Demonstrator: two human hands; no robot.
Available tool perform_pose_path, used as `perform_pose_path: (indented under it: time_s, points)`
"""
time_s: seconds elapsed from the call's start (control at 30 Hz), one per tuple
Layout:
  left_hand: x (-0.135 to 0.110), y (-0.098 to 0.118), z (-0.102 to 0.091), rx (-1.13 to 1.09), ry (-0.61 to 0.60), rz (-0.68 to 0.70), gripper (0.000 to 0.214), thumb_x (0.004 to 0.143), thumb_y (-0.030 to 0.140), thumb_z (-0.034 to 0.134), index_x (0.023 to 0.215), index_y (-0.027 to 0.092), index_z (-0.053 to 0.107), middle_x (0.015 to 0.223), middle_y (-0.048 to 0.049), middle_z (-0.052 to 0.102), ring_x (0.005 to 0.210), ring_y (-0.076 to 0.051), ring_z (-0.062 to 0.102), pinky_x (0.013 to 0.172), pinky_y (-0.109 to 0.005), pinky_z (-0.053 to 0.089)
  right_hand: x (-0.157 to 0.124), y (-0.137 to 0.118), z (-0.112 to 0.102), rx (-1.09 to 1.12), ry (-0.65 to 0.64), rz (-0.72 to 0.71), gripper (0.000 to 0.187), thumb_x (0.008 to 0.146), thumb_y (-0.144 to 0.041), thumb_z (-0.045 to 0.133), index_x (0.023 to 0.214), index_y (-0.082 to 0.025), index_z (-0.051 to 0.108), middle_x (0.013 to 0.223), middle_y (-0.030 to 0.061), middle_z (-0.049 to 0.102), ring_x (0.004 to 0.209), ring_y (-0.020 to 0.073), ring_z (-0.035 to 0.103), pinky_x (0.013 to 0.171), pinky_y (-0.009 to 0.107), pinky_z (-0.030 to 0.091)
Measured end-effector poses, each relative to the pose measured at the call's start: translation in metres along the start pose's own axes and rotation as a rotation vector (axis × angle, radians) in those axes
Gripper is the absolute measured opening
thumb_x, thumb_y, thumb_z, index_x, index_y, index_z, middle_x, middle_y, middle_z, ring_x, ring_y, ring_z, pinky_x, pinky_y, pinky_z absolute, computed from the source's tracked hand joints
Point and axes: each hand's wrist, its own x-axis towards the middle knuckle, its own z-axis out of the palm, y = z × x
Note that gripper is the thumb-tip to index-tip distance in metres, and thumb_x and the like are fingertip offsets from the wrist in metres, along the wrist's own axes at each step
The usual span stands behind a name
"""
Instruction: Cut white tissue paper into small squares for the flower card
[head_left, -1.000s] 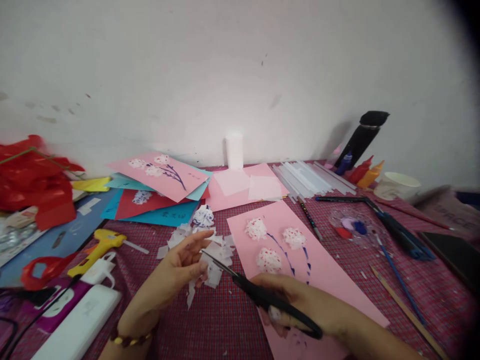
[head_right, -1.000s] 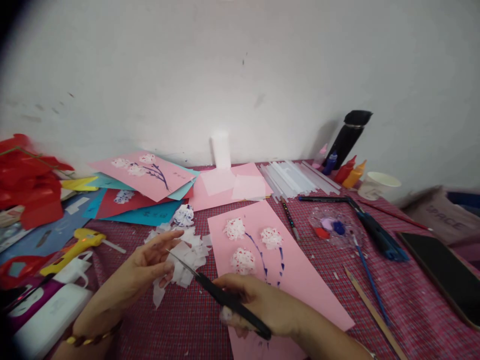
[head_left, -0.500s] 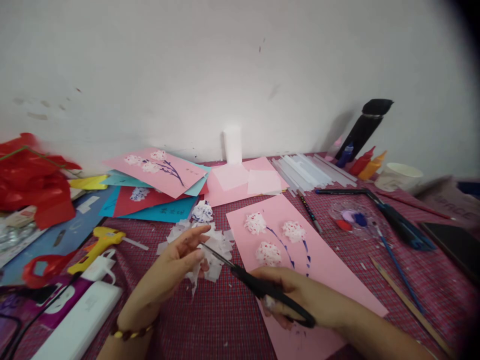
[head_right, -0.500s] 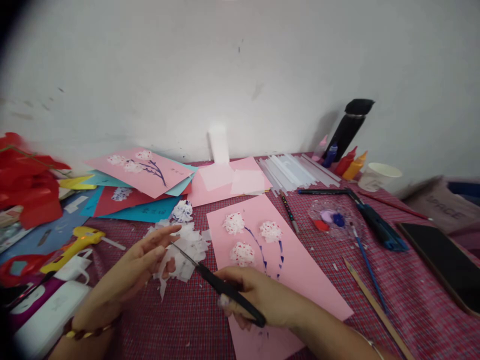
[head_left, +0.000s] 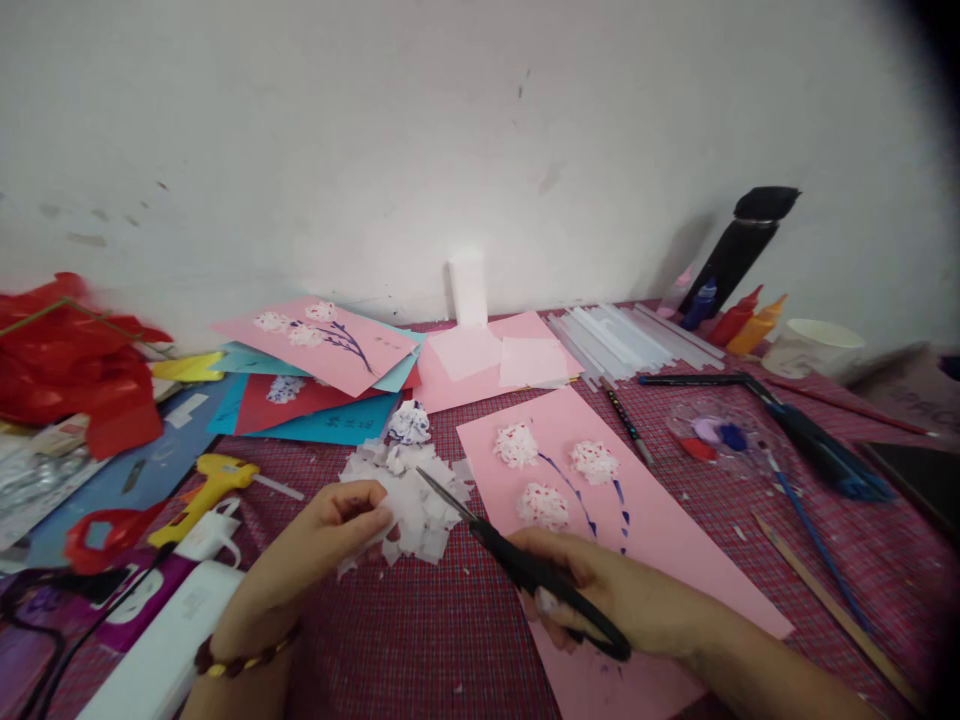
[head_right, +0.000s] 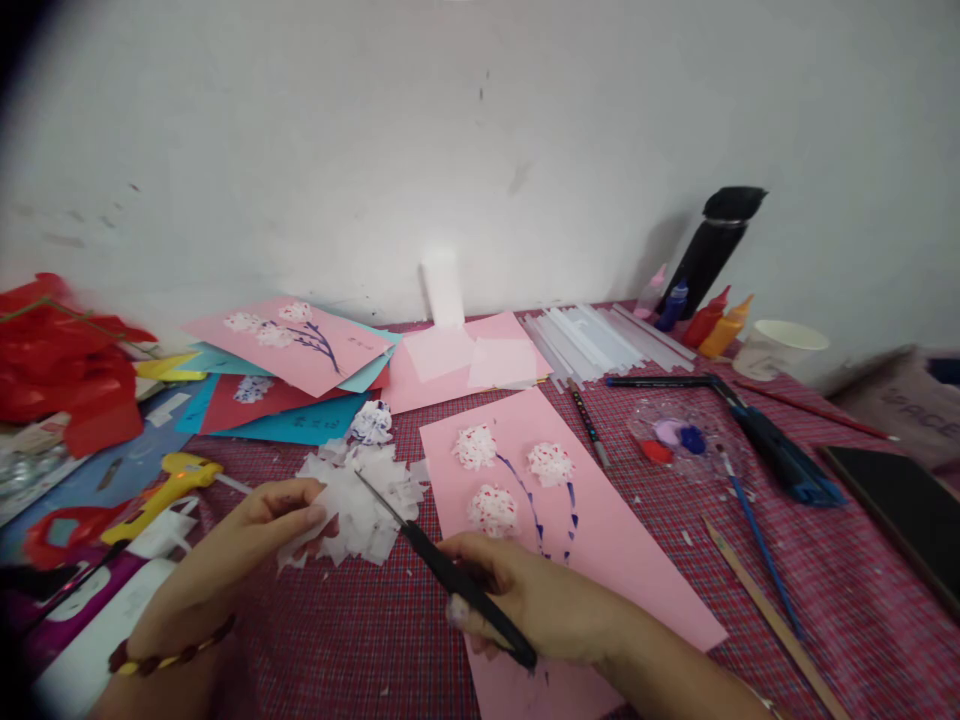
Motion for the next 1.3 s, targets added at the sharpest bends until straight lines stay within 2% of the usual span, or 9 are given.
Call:
perform_pose_path:
  time_s: [0.13, 0.23, 0.57, 0.87, 0.97, 1.1, 1.17, 1.23, 1.3]
  points:
    - [0.002, -0.005, 0.001, -0.157, 0.128, 0.045, 0.023, 0.083, 0.037, 0.064, 0.072, 0.017, 0.066, 0.059, 0.0000, 0.061, 0.049, -0.009, 0.047, 0.047, -0.020, 0.032, -0.002, -0.010, 0.002, -0.088, -0.075, -0.042, 0.054, 0.079, -0.061, 0.066, 0.103, -0.015, 0.052, 0.079, -0.0018, 0.046, 0.066, 0.0090, 0.042, 0.057, 0.021, 0.035]
    - [0.006, -0.005, 0.006, -0.220, 0.166, 0.072, 0.024, 0.082, 0.036, 0.065, 0.068, 0.016, 0.064, 0.061, -0.0004, 0.062, 0.049, -0.008, 0.047, 0.048, -0.020, 0.035, -0.001, -0.014, 0.003, -0.097, -0.113, -0.052, 0.061, 0.076, -0.072, 0.059, 0.099, -0.015, 0.050, 0.077, -0.0016, 0.045, 0.066, 0.0097, 0.040, 0.057, 0.022, 0.033]
    - [0.013, 0.005, 0.026, -0.140, 0.026, -0.048, 0.029, 0.079, 0.042, 0.065, 0.067, 0.015, 0.063, 0.052, 0.0016, 0.057, 0.040, -0.008, 0.043, 0.039, -0.019, 0.034, 0.005, -0.006, 0.002, -0.030, -0.022, -0.010, 0.059, 0.073, -0.068, 0.066, 0.094, -0.015, 0.050, 0.068, -0.0039, 0.049, 0.052, 0.0060, 0.044, 0.047, 0.018, 0.034]
    - [0.015, 0.011, 0.032, -0.149, 0.028, -0.059, 0.029, 0.077, 0.043, 0.066, 0.064, 0.016, 0.062, 0.050, 0.0016, 0.057, 0.039, -0.008, 0.043, 0.038, -0.019, 0.032, 0.005, -0.002, 0.003, -0.002, 0.008, -0.014, 0.057, 0.075, -0.065, 0.067, 0.096, -0.015, 0.051, 0.061, -0.0060, 0.048, 0.047, 0.0050, 0.042, 0.043, 0.016, 0.033]
    - [0.014, 0.014, 0.031, -0.199, 0.104, -0.034, 0.029, 0.072, 0.042, 0.070, 0.060, 0.016, 0.062, 0.050, 0.0012, 0.057, 0.040, -0.008, 0.043, 0.040, -0.020, 0.032, 0.004, -0.004, 0.002, -0.037, -0.007, -0.058, 0.056, 0.079, -0.067, 0.061, 0.094, -0.015, 0.050, 0.066, -0.0041, 0.049, 0.052, 0.0062, 0.043, 0.047, 0.018, 0.035]
    - [0.007, 0.018, 0.027, -0.402, 0.241, 0.076, 0.028, 0.068, 0.040, 0.075, 0.059, 0.018, 0.061, 0.057, 0.0008, 0.061, 0.047, -0.010, 0.048, 0.046, -0.022, 0.037, 0.004, -0.011, 0.004, -0.095, -0.047, -0.089, 0.058, 0.080, -0.073, 0.053, 0.092, -0.016, 0.048, 0.071, -0.0019, 0.048, 0.061, 0.0092, 0.046, 0.055, 0.022, 0.039]
    - [0.002, 0.018, 0.027, -0.446, 0.133, 0.135, 0.026, 0.071, 0.042, 0.073, 0.063, 0.019, 0.064, 0.063, -0.0006, 0.064, 0.052, -0.012, 0.052, 0.049, -0.024, 0.040, 0.004, -0.014, 0.005, -0.097, -0.061, -0.074, 0.062, 0.078, -0.076, 0.052, 0.092, -0.016, 0.047, 0.072, -0.0022, 0.047, 0.061, 0.0095, 0.045, 0.055, 0.023, 0.038]
    - [-0.003, 0.019, 0.027, -0.384, -0.056, 0.178, 0.027, 0.074, 0.043, 0.071, 0.065, 0.018, 0.066, 0.067, -0.0040, 0.066, 0.062, -0.017, 0.057, 0.056, -0.027, 0.043, 0.005, -0.016, 0.006, -0.086, -0.073, -0.064, 0.065, 0.076, -0.078, 0.052, 0.093, -0.015, 0.047, 0.074, -0.0017, 0.046, 0.061, 0.0092, 0.045, 0.054, 0.023, 0.037]
    - [-0.004, 0.020, 0.028, -0.304, -0.158, 0.188, 0.027, 0.077, 0.041, 0.070, 0.065, 0.017, 0.068, 0.071, -0.0065, 0.067, 0.070, -0.019, 0.059, 0.063, -0.029, 0.044, 0.005, -0.015, 0.006, -0.068, -0.080, -0.061, 0.065, 0.076, -0.077, 0.053, 0.093, -0.014, 0.047, 0.077, -0.0008, 0.046, 0.061, 0.0090, 0.047, 0.054, 0.023, 0.037]
